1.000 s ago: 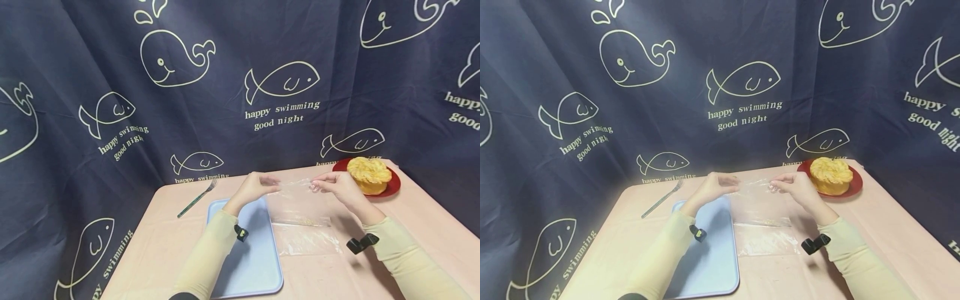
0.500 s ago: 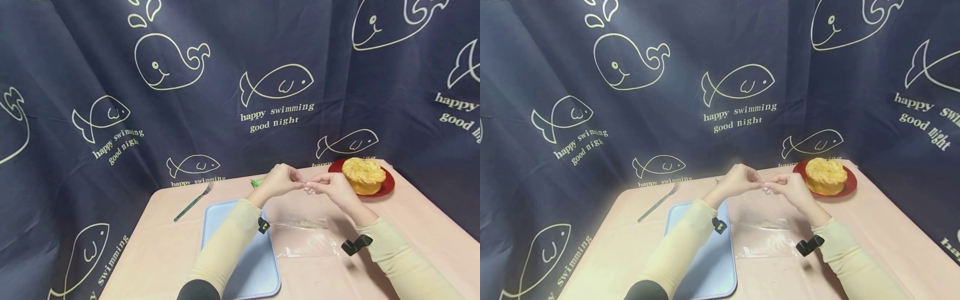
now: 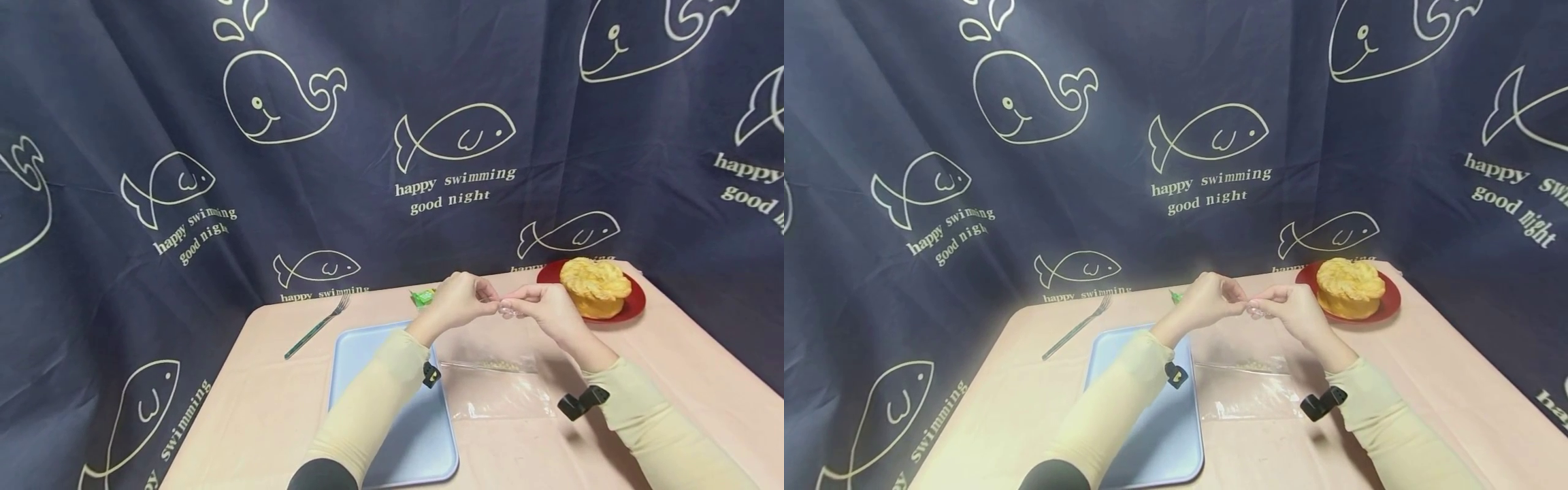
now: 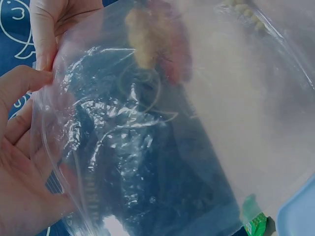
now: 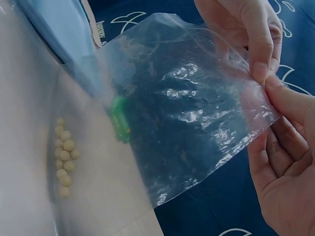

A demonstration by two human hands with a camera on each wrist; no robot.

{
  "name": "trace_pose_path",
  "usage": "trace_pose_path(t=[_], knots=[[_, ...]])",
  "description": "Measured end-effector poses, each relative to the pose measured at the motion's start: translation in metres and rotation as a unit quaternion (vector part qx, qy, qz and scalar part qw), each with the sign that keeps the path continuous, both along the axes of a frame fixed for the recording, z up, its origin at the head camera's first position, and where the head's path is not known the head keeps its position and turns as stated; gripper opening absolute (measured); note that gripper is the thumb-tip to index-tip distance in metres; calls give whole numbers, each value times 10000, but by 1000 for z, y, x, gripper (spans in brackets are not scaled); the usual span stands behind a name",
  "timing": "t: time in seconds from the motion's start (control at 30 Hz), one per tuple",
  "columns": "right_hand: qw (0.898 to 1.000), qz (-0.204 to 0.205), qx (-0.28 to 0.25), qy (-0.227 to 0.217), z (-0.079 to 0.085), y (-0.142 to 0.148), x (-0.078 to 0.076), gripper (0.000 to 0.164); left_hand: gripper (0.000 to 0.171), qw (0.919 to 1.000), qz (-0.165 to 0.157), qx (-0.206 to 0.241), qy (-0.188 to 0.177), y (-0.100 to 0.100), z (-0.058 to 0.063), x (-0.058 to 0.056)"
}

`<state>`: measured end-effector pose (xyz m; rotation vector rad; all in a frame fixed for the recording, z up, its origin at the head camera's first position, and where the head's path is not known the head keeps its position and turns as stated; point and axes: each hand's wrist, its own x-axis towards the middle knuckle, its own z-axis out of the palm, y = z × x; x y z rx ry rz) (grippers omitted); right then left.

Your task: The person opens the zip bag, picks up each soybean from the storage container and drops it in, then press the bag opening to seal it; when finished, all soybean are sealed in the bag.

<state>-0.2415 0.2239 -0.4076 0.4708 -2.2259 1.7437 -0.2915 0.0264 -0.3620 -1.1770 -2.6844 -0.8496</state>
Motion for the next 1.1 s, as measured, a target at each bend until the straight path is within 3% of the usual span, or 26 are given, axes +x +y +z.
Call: trace_pose_path(t=[0.27,0.5,0.73,1.1], knots=[[9997,-39,-188,-116,-2,2,2,19,4,9996,-187,207,-25,-10,-4,-3],[9992,14,-256,-297,-4,8,4,22,4,9980,-291,497,-269,-28,-13,-7],[9982,68,-422,-414,-7,14,5,17,5,9964,-160,635,-532,-51,-15,-6],[9990,-49,-202,-384,-6,19,5,20,2,9936,16,846,-743,-82,-23,-7]])
